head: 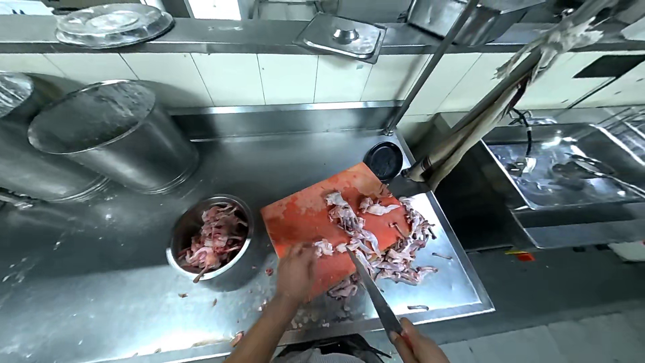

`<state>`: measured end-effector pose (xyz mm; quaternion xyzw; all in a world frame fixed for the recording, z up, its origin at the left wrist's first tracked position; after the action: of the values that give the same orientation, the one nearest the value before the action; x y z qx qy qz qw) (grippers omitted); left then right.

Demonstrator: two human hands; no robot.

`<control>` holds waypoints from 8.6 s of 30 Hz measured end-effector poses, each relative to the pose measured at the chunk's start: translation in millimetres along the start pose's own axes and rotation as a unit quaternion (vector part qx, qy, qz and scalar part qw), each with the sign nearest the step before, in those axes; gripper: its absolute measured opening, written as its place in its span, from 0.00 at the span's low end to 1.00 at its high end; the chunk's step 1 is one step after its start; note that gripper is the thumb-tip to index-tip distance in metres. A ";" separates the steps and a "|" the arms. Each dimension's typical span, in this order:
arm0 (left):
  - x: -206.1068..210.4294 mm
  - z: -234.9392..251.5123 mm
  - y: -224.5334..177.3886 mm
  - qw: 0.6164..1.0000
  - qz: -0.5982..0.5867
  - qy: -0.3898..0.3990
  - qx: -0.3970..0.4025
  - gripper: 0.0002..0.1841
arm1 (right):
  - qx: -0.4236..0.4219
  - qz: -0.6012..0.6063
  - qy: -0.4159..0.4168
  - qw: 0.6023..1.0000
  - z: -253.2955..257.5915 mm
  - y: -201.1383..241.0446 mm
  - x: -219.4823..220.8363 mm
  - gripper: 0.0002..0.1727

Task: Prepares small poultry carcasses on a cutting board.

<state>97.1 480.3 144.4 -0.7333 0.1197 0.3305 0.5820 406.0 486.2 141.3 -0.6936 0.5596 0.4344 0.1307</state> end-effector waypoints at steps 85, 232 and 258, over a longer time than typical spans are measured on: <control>-5.3 -15.7 62.4 0.975 -0.017 0.076 -0.208 0.13 | -0.010 -0.161 0.063 0.985 61.5 81.6 42.4 0.21; -204.4 -6.9 106.5 0.975 0.125 -0.026 -0.182 0.51 | -0.146 0.066 -0.032 0.987 119.0 178.6 -52.1 0.21; -8.8 14.9 -46.9 0.985 -0.129 0.035 0.111 0.29 | -0.040 -0.096 -0.038 0.994 123.5 108.7 -142.0 0.24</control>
<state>111.6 506.2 184.7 -0.6847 0.0809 0.2113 0.6928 253.4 625.8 208.1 -0.7321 0.4672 0.4674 0.1652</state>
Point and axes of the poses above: each hand's wrist, its own z-axis towards the middle knuckle, its own x-axis out of the palm, y = z × x, the point moved 9 cm from there along z, towards the middle knuckle, and after that the axes turned 15 degrees about -z, right-handed, at the moved point
